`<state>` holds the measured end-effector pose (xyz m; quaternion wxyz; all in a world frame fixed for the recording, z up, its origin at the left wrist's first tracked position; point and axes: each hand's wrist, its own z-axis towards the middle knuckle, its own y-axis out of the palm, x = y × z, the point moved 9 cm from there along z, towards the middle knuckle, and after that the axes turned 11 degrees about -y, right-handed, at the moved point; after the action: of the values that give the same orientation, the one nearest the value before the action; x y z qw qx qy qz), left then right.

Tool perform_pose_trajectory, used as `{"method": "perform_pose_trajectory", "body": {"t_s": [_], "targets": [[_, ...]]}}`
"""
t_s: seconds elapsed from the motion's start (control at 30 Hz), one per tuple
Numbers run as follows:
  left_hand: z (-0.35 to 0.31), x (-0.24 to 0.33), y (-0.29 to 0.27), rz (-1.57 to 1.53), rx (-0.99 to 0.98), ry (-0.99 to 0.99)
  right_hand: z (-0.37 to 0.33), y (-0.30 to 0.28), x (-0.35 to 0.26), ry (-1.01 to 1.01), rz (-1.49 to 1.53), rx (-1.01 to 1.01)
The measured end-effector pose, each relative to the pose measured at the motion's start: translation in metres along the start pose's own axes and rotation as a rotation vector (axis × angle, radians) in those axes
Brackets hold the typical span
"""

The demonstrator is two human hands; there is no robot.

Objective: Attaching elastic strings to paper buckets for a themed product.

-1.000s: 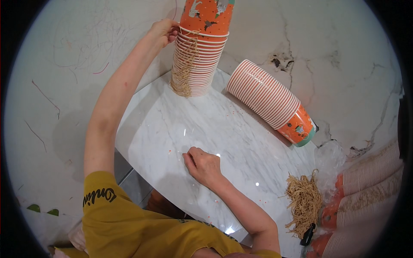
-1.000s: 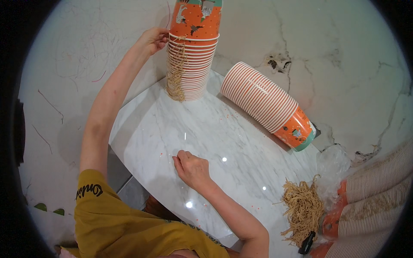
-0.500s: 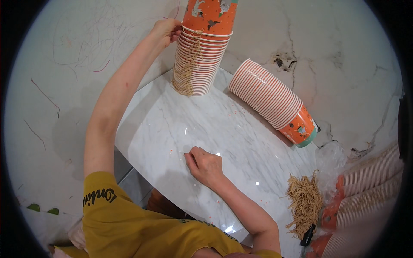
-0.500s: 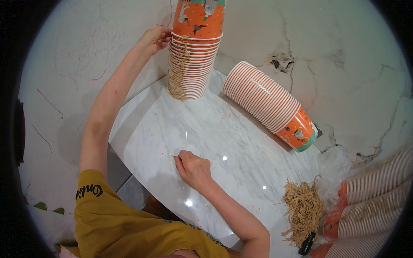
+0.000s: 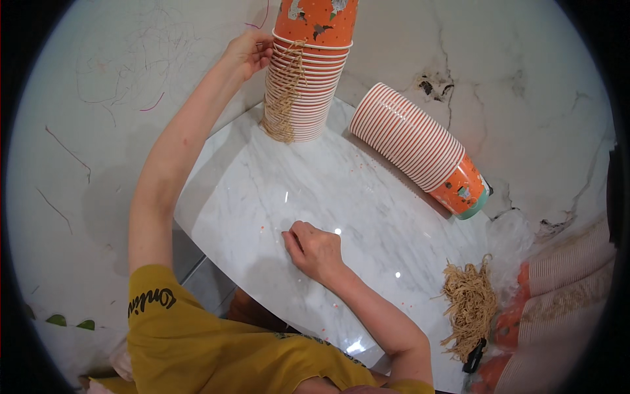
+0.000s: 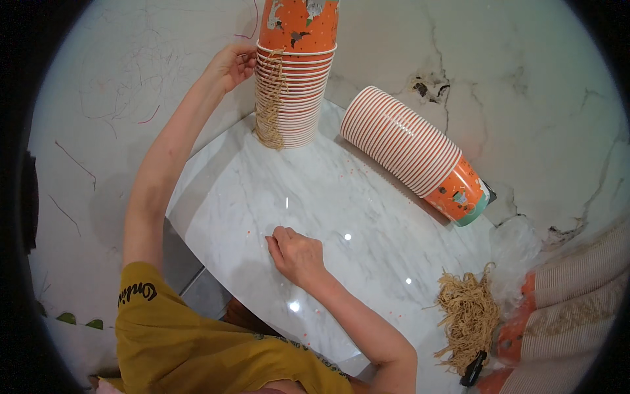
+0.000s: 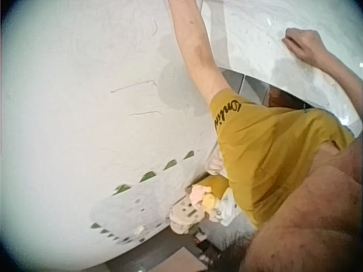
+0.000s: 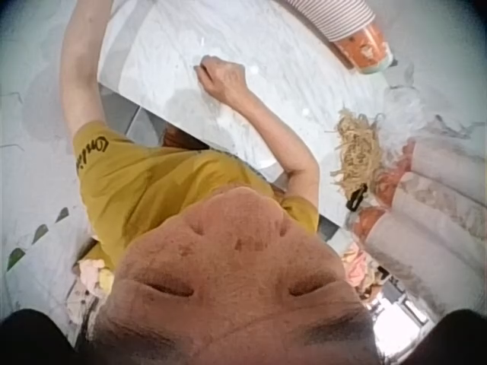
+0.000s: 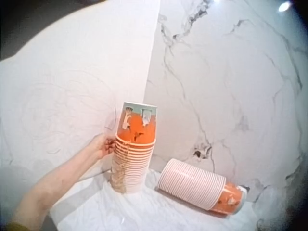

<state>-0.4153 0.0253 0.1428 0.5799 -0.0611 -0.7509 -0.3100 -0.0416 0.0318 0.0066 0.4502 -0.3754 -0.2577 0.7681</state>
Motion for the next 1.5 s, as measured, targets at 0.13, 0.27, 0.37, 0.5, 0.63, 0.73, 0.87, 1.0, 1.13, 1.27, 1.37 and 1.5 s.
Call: {"method": "perform_pose_trajectory", "body": {"t_s": [0.13,0.27,0.37,0.5,0.63,0.73,0.87,1.0,1.13,1.27,1.37,1.5], "targets": [[0.011,-0.004,-0.012,-0.080,0.002,0.012,0.000,-0.001,-0.001,-0.003,0.017,-0.001],[0.015,-0.011,-0.027,-0.105,0.057,0.018,0.000,0.000,-0.001,0.001,0.015,-0.016],[0.009,-0.022,-0.031,0.061,0.139,0.000,0.000,-0.001,0.001,0.002,0.012,-0.009],[-0.014,-0.004,-0.021,0.191,0.295,0.307,0.001,-0.001,0.000,-0.004,0.007,-0.006],[-0.059,0.033,0.014,0.673,0.323,1.038,0.001,-0.001,-0.001,0.003,0.010,-0.011],[-0.063,0.025,0.023,0.925,0.411,1.086,-0.001,-0.002,0.002,0.014,-0.016,-0.002],[-0.030,0.014,-0.018,1.010,0.566,0.760,0.001,-0.001,-0.001,-0.007,0.014,0.004],[-0.012,0.014,-0.036,0.654,0.419,0.637,0.001,0.001,-0.001,-0.008,0.015,0.002],[-0.024,0.015,-0.005,0.426,0.277,0.524,0.000,-0.002,0.003,0.019,-0.003,0.009],[-0.031,0.023,0.011,0.404,0.155,0.672,0.001,-0.001,0.001,0.010,0.005,0.013],[-0.012,0.020,-0.011,0.557,0.247,0.564,0.002,0.000,-0.004,-0.013,0.015,-0.001],[-0.010,0.007,-0.025,0.716,0.404,0.484,0.001,-0.002,-0.002,-0.017,0.008,0.012]]}}
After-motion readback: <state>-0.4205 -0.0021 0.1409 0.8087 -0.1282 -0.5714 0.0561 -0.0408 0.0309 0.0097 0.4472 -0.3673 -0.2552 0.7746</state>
